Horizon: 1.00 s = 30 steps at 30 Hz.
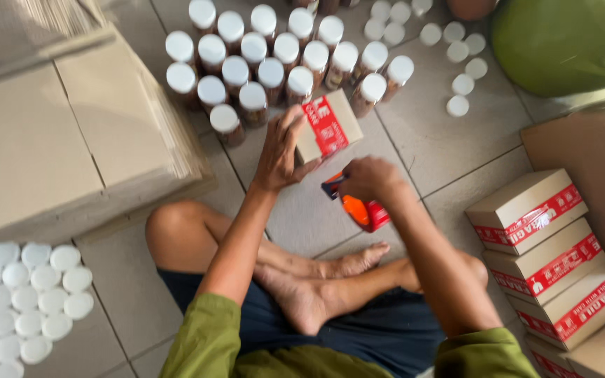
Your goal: The person folds cardboard boxes and packs several jars containing food items into them, then seals the boxes using a tape dispenser.
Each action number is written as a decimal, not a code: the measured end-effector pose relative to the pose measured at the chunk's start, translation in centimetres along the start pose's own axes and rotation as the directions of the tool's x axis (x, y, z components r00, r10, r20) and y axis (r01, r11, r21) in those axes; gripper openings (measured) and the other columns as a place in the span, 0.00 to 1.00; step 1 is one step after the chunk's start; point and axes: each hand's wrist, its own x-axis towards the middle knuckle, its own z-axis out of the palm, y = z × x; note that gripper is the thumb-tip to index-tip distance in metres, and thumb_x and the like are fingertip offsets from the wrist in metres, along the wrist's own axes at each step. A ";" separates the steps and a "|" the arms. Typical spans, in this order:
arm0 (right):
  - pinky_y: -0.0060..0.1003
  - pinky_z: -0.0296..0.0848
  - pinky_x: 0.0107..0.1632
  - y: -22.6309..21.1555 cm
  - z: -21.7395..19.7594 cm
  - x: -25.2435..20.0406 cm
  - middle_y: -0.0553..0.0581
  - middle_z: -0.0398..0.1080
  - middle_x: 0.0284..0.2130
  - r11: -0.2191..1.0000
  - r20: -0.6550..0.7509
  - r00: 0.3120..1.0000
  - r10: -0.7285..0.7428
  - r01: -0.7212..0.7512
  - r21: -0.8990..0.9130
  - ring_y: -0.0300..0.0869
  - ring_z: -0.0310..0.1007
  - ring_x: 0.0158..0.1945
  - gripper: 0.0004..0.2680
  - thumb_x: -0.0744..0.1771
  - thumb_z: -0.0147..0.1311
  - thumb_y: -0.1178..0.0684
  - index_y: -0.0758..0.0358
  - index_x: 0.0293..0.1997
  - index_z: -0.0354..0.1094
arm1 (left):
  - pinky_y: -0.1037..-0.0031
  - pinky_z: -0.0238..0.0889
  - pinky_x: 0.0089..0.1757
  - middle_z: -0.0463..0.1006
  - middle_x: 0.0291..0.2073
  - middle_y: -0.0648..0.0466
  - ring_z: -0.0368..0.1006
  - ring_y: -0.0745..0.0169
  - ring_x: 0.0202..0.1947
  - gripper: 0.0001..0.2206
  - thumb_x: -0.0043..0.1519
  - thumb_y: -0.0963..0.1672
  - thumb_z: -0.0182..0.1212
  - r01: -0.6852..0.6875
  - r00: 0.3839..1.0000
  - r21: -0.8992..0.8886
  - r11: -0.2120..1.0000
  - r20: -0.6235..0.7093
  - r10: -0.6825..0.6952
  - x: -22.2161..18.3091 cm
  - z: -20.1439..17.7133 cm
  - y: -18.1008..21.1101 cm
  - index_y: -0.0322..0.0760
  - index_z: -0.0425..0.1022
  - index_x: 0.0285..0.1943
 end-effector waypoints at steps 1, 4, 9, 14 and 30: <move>0.47 0.77 0.52 1.0 3.1 3.6 0.56 0.79 0.44 0.997 0.026 1.000 0.018 -0.016 -0.081 0.54 0.80 0.50 0.18 0.59 0.52 0.35 0.36 0.52 0.77 | 0.50 0.52 0.64 0.60 0.68 0.32 0.59 0.35 0.68 0.36 0.60 0.56 0.65 0.020 1.000 -0.026 0.999 0.010 -0.020 0.3 0.0 -0.4 0.27 0.60 0.69; 0.52 0.79 0.50 1.3 7.7 5.1 0.66 0.70 0.50 0.995 -0.016 0.998 -0.063 0.061 -0.075 0.60 0.79 0.48 0.22 0.60 0.55 0.33 0.37 0.60 0.68 | 0.50 0.49 0.64 0.64 0.65 0.34 0.60 0.35 0.66 0.36 0.56 0.54 0.69 0.080 0.991 -0.079 0.994 -0.101 -0.087 0.6 1.1 -2.2 0.28 0.65 0.68; 0.78 0.52 0.62 -2.6 4.7 -2.8 0.84 0.44 0.70 0.963 -0.600 0.790 -0.124 0.241 0.118 0.75 0.50 0.71 0.48 0.51 0.73 0.29 0.56 0.76 0.48 | 0.52 0.56 0.63 0.69 0.60 0.40 0.66 0.39 0.63 0.32 0.54 0.49 0.71 0.681 0.732 -0.003 0.732 -0.017 -0.681 1.9 -0.6 -5.9 0.39 0.64 0.66; 0.70 0.49 0.64 2.3 6.3 -4.7 0.77 0.47 0.70 0.962 -0.878 0.466 0.113 0.171 0.214 0.72 0.50 0.70 0.43 0.48 0.71 0.37 0.49 0.71 0.58 | 0.51 0.62 0.64 0.60 0.70 0.35 0.64 0.40 0.69 0.29 0.75 0.56 0.58 0.598 0.604 -0.701 0.388 0.076 -0.794 6.0 0.0 6.4 0.34 0.59 0.74; 0.67 0.64 0.58 39.8 13.4 -30.1 0.68 0.44 0.67 -0.062 0.064 -0.019 0.998 -0.640 0.766 0.64 0.46 0.68 0.37 0.58 0.61 0.30 0.43 0.75 0.52 | 0.61 0.67 0.55 0.71 0.55 0.21 0.71 0.41 0.57 0.21 0.75 0.39 0.53 0.804 0.595 -0.320 0.502 0.412 -0.691 -12.6 3.9 1.3 0.21 0.62 0.77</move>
